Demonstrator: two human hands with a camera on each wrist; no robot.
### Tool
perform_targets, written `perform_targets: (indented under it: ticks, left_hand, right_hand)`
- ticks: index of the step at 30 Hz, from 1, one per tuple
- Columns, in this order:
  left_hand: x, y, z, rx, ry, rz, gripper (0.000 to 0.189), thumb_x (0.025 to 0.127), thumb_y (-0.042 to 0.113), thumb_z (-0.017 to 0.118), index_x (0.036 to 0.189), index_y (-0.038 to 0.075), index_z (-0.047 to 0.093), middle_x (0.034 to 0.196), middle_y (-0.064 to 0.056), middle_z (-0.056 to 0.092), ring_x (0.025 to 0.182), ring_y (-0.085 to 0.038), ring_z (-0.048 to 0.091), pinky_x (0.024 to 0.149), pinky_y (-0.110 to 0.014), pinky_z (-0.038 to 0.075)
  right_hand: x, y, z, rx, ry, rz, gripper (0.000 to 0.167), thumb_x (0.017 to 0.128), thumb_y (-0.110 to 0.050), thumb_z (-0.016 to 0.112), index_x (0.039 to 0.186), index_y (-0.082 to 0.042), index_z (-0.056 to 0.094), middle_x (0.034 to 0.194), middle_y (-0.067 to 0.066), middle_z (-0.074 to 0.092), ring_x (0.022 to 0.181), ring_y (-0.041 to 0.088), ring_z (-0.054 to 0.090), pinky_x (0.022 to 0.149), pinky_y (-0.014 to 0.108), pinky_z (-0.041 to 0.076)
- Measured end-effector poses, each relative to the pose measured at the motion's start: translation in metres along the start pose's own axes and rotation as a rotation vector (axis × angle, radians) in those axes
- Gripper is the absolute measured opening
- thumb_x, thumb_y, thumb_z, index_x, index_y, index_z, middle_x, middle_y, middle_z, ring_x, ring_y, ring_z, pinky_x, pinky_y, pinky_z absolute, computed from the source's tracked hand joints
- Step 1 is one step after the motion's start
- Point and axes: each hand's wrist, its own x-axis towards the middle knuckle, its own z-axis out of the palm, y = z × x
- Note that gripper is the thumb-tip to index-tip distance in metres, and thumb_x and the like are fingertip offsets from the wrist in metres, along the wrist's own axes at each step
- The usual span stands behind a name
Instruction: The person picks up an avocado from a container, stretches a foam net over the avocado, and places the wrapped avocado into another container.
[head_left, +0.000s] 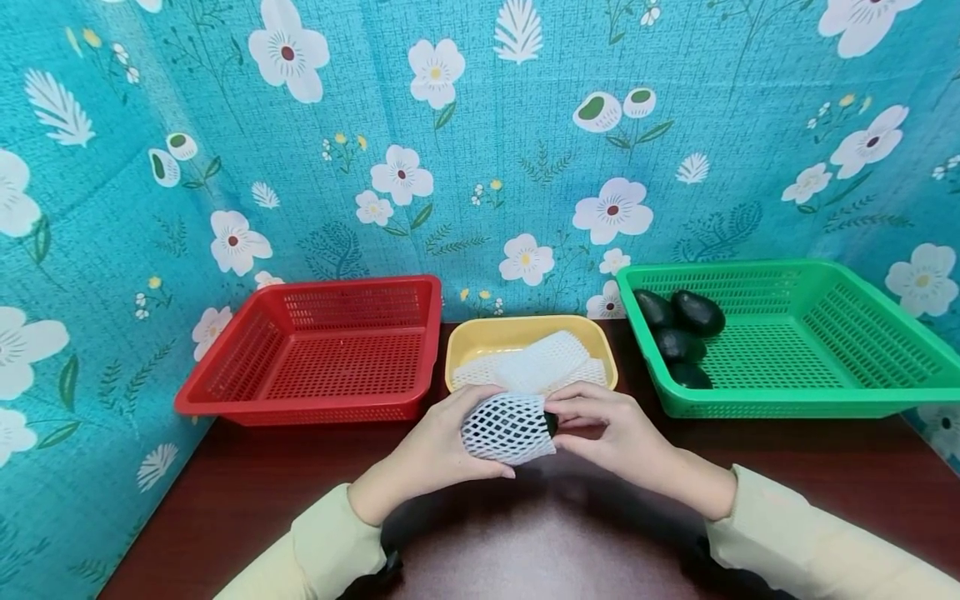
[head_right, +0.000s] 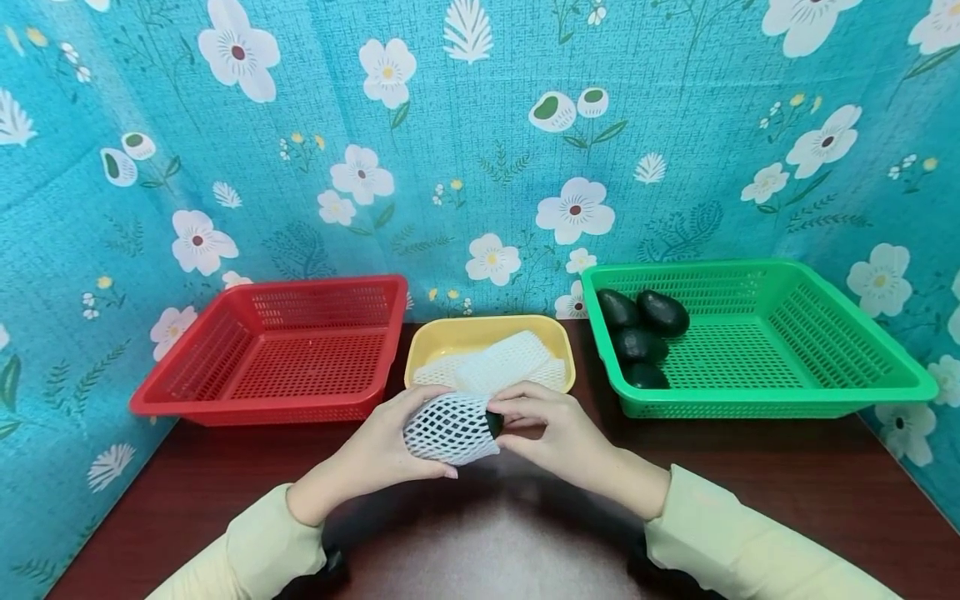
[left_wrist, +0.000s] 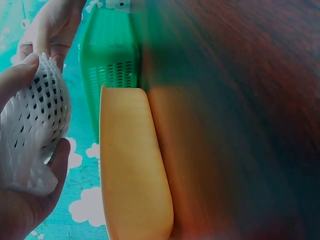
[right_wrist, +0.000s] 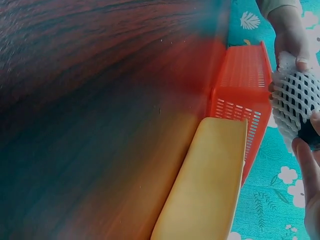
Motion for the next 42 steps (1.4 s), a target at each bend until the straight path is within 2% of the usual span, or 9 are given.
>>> perform_targets:
  ticks: [4, 7, 12, 14, 16, 21, 26, 36, 42]
  left_hand:
    - [0.0, 0.003, -0.002, 0.005, -0.028, -0.037, 0.092, 0.07, 0.022, 0.096, 0.149, 0.011, 0.049, 0.139, -0.001, 0.051, 0.122, -0.019, 0.051, 0.097, -0.038, 0.053]
    - [0.0, 0.004, -0.003, -0.027, -0.032, -0.08, 0.092, 0.072, 0.016, 0.094, 0.151, 0.016, 0.047, 0.138, -0.002, 0.049, 0.122, -0.019, 0.049, 0.095, -0.038, 0.053]
    - [-0.002, 0.005, -0.005, -0.212, -0.006, -0.15, 0.089, 0.073, 0.012, 0.094, 0.148, 0.018, 0.046, 0.136, -0.003, 0.056, 0.113, -0.021, 0.06, 0.088, -0.033, 0.056]
    - [-0.003, 0.005, -0.006, -0.271, 0.003, -0.157, 0.086, 0.073, 0.011, 0.094, 0.145, 0.017, 0.048, 0.136, -0.005, 0.057, 0.112, -0.023, 0.062, 0.086, -0.034, 0.058]
    - [-0.003, 0.005, -0.006, -0.289, 0.004, -0.152, 0.083, 0.073, 0.012, 0.093, 0.144, 0.016, 0.05, 0.135, -0.005, 0.059, 0.114, -0.025, 0.06, 0.086, -0.034, 0.058]
    - [-0.002, 0.008, -0.006, -0.276, -0.016, -0.131, 0.082, 0.073, 0.012, 0.094, 0.144, 0.016, 0.053, 0.135, -0.001, 0.06, 0.117, -0.024, 0.056, 0.089, -0.034, 0.056]
    - [-0.002, 0.008, -0.005, -0.25, -0.029, -0.117, 0.084, 0.073, 0.01, 0.093, 0.146, 0.016, 0.053, 0.136, -0.001, 0.06, 0.118, -0.022, 0.056, 0.092, -0.034, 0.055]
    - [-0.001, 0.008, -0.005, -0.222, -0.042, -0.097, 0.086, 0.073, 0.012, 0.093, 0.148, 0.016, 0.051, 0.139, -0.002, 0.057, 0.122, -0.022, 0.054, 0.093, -0.033, 0.055]
    - [0.001, 0.008, -0.006, -0.179, -0.047, -0.076, 0.084, 0.073, 0.016, 0.094, 0.146, 0.015, 0.052, 0.136, -0.001, 0.059, 0.119, -0.02, 0.056, 0.093, -0.033, 0.055]
  right_hand:
    - [0.0, 0.0, -0.004, -0.004, -0.004, 0.037, 0.047, 0.072, 0.015, 0.085, 0.117, 0.005, 0.072, 0.115, 0.016, 0.067, 0.093, 0.017, 0.072, 0.078, 0.026, 0.059]
    - [0.0, -0.002, -0.006, 0.026, -0.008, 0.081, 0.047, 0.073, 0.014, 0.084, 0.118, 0.005, 0.072, 0.116, 0.017, 0.067, 0.093, 0.015, 0.073, 0.078, 0.027, 0.059]
    - [-0.001, -0.005, -0.009, 0.079, -0.012, 0.136, 0.044, 0.076, 0.012, 0.084, 0.117, 0.005, 0.071, 0.116, 0.017, 0.067, 0.093, 0.014, 0.073, 0.078, 0.027, 0.059]
    - [-0.001, -0.005, -0.01, 0.097, -0.012, 0.141, 0.042, 0.076, 0.012, 0.083, 0.116, 0.005, 0.072, 0.116, 0.015, 0.067, 0.093, 0.014, 0.073, 0.078, 0.028, 0.059]
    - [-0.002, -0.006, -0.01, 0.12, -0.01, 0.142, 0.042, 0.076, 0.013, 0.083, 0.116, 0.004, 0.072, 0.116, 0.013, 0.068, 0.093, 0.014, 0.073, 0.078, 0.029, 0.06]
    - [-0.003, -0.005, -0.008, 0.147, 0.012, 0.089, 0.042, 0.075, 0.016, 0.082, 0.114, 0.003, 0.073, 0.113, 0.009, 0.069, 0.093, 0.013, 0.072, 0.078, 0.029, 0.06]
    - [-0.004, -0.004, -0.003, 0.169, 0.047, 0.018, 0.042, 0.073, 0.02, 0.081, 0.111, 0.003, 0.074, 0.106, 0.011, 0.071, 0.092, 0.013, 0.071, 0.077, 0.029, 0.06]
    - [0.0, -0.003, 0.003, 0.156, 0.079, -0.015, 0.041, 0.068, 0.025, 0.08, 0.104, 0.006, 0.075, 0.099, 0.014, 0.072, 0.09, 0.01, 0.07, 0.077, 0.026, 0.059]
    - [-0.001, 0.0, 0.004, 0.114, 0.069, 0.014, 0.04, 0.07, 0.021, 0.082, 0.105, 0.004, 0.076, 0.101, 0.012, 0.073, 0.09, 0.009, 0.071, 0.076, 0.025, 0.059]
